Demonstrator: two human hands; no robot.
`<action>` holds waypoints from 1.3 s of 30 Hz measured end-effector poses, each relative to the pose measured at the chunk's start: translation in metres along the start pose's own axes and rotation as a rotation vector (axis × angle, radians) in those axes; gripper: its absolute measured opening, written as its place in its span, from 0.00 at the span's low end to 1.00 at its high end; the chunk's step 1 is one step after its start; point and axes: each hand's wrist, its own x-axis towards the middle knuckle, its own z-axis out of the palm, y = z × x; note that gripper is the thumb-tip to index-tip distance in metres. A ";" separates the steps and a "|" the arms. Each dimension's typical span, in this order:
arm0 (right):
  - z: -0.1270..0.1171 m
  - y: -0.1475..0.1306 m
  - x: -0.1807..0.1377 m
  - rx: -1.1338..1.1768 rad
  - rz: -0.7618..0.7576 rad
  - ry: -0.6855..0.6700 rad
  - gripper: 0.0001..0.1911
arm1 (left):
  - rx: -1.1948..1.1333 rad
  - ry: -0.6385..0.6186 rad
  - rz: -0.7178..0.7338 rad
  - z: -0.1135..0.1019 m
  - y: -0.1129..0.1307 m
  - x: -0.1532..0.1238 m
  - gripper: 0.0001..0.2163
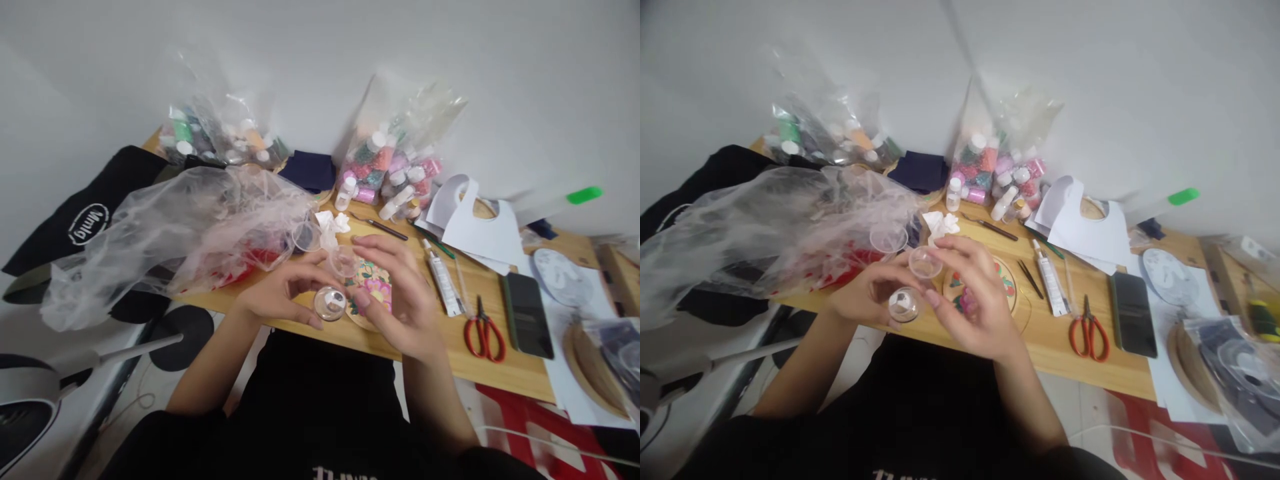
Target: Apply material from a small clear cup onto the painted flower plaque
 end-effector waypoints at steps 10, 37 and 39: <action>0.000 -0.018 0.004 -0.175 -0.137 -0.076 0.13 | 0.057 0.115 -0.157 0.009 -0.001 -0.001 0.18; 0.006 0.040 -0.007 -0.446 0.047 0.003 0.19 | -0.102 0.279 -0.169 0.004 -0.019 -0.024 0.20; 0.009 0.069 -0.007 -0.556 0.222 -0.013 0.21 | -0.057 0.312 -0.188 0.003 -0.020 -0.027 0.19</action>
